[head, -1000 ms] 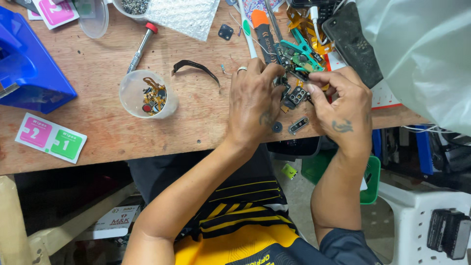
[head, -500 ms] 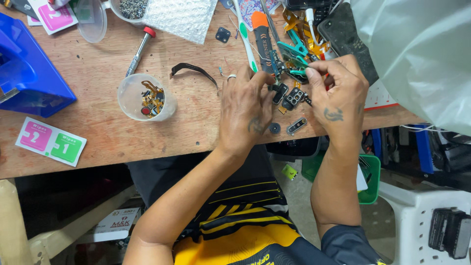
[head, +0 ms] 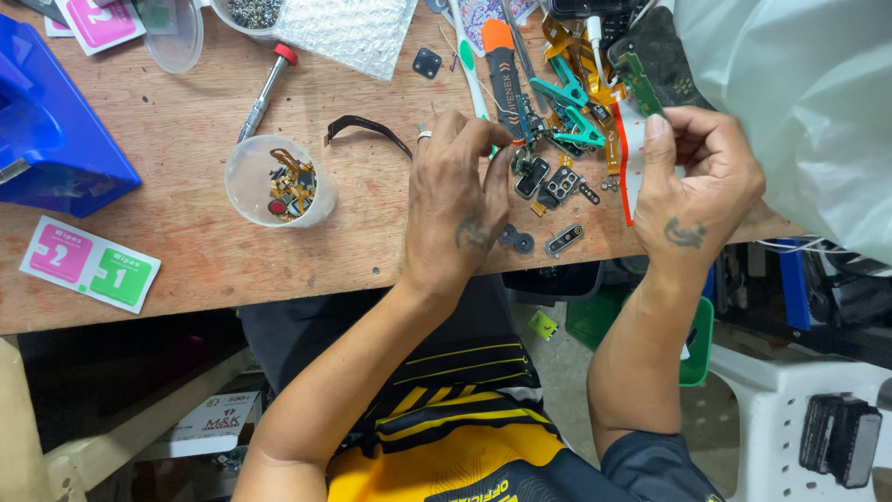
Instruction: The person sorts small electronic components and ribbon cables on a cluttered workbench. They pick up items, separate them, and place some into a small plastic container while handling others individually.
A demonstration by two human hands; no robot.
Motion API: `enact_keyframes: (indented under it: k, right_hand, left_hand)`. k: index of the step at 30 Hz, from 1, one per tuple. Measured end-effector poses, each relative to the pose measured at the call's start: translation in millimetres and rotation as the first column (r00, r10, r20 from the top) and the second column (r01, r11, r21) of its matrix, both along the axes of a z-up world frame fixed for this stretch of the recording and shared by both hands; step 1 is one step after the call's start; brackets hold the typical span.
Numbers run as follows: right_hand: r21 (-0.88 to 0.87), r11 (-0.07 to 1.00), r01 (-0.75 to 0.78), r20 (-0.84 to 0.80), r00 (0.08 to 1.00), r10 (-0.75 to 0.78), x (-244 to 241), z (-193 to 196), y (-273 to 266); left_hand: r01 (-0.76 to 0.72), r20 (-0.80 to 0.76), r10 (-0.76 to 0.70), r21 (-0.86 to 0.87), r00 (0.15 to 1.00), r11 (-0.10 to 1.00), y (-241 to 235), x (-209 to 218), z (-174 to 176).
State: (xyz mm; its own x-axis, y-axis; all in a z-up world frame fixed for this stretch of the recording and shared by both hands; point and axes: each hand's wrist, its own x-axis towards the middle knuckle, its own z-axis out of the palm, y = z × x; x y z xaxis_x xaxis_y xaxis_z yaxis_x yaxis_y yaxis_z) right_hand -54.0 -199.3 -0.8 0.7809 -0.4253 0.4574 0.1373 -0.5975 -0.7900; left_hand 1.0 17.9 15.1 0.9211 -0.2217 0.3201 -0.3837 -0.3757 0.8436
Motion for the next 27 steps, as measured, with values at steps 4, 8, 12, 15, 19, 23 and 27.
enact_keyframes:
  k: [4,8,12,15,19,23,27]
  right_hand:
    - [-0.007,0.990,-0.142,-0.100,0.985,0.141,-2,7,18]
    - [-0.092,0.960,-0.263,-0.231,0.944,0.236,-2,16,34]
    - [-0.233,0.970,-0.072,-0.152,0.988,0.037,6,21,32]
    - [-0.222,0.975,-0.001,-0.084,0.996,-0.018,15,24,25]
    - [-0.271,0.960,-0.067,-0.061,0.997,0.052,19,20,25]
    - [-0.301,0.949,-0.092,-0.179,0.983,0.039,18,17,27]
    - [-0.286,0.956,-0.072,-0.197,0.980,0.015,13,16,26]
  left_hand:
    - [0.051,-0.194,-0.101,-0.249,0.976,0.967,-6,4,2]
    - [0.052,-0.217,-0.131,-0.337,0.967,0.940,-4,7,1]
    - [0.034,-0.201,-0.083,-0.236,0.976,0.971,9,10,-2]
    - [0.028,-0.209,-0.066,-0.180,0.976,0.983,14,7,1]
    - [0.038,-0.170,-0.065,-0.156,0.983,0.987,14,4,3]
    - [0.028,-0.043,-0.037,-0.207,0.998,0.978,18,1,-2]
    - [-0.007,-0.148,-0.024,-0.204,0.989,0.979,25,-1,-5]
